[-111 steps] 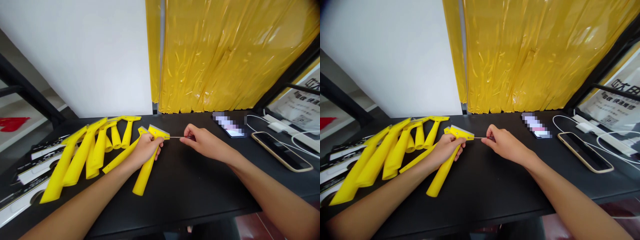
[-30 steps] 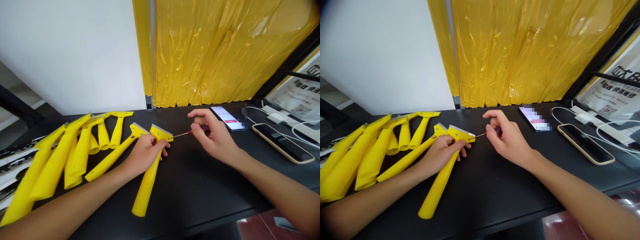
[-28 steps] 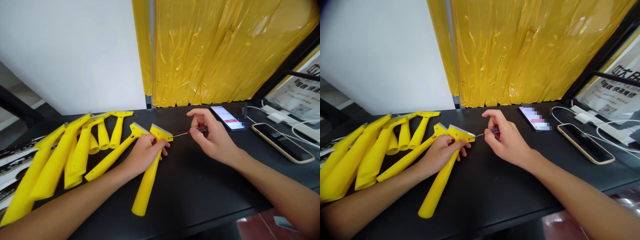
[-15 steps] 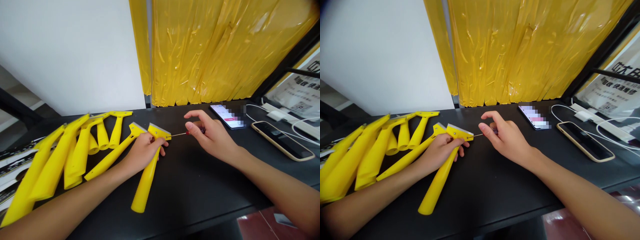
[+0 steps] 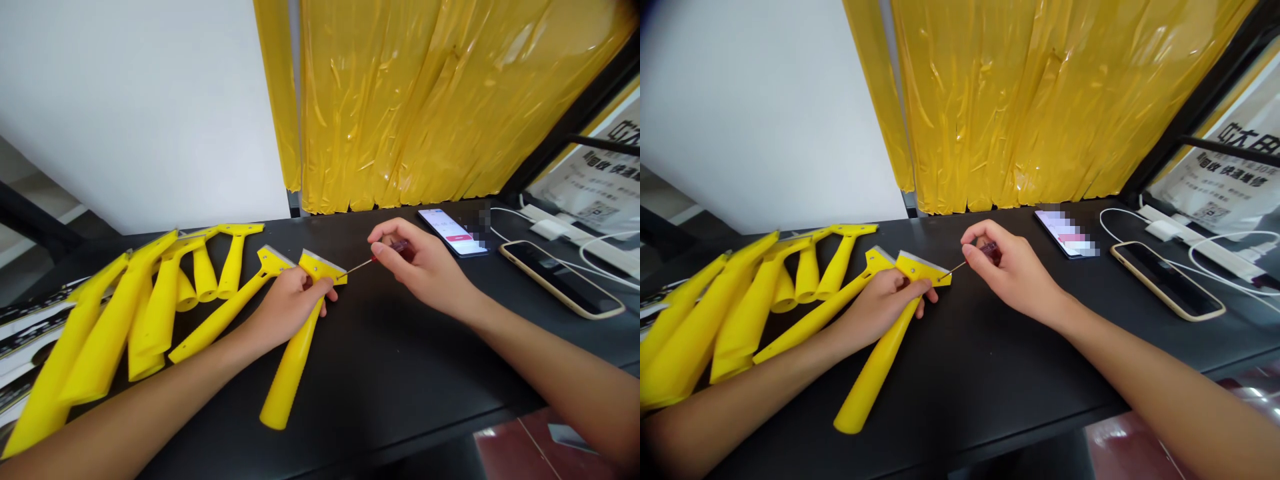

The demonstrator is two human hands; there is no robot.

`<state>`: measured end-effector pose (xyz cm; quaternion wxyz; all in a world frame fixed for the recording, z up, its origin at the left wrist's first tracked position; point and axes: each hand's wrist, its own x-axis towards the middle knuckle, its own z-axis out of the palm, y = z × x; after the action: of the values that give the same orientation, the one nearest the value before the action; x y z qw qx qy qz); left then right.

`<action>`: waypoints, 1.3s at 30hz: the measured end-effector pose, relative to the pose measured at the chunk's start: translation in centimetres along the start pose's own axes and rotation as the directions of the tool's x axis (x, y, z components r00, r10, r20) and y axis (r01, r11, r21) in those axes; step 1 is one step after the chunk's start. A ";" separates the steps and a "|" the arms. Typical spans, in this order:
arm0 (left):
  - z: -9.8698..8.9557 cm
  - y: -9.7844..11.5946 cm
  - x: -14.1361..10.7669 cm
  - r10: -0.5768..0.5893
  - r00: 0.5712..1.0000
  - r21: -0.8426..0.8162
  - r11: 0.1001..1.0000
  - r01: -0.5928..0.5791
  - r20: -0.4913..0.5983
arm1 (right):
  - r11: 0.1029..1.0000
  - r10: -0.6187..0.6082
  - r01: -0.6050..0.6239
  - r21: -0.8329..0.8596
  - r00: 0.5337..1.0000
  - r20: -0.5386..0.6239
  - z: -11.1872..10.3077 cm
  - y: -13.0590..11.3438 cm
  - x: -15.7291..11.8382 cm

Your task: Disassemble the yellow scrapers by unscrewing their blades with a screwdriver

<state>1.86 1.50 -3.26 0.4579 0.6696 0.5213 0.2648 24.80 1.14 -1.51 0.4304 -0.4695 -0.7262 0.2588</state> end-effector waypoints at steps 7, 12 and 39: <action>0.1 -0.2 -0.3 0.033 0.998 -0.170 0.985 -0.022 0.061 | 0.935 -0.047 0.095 0.341 0.988 -0.146 0.2 -0.7 -0.5; 0.0 -0.8 -0.3 0.107 0.993 0.021 0.994 -0.109 0.052 | 0.943 -0.168 0.187 0.276 0.982 -0.092 0.6 -0.8 -1.1; 0.1 -1.3 0.2 0.184 0.982 0.112 0.976 -0.187 0.039 | 0.922 -0.379 0.378 0.083 0.842 0.384 -1.5 -2.0 1.6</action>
<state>1.40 1.71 -4.46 0.3992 0.7443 0.4644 0.2664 24.84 1.68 1.42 0.3195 -0.2548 -0.8752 0.2588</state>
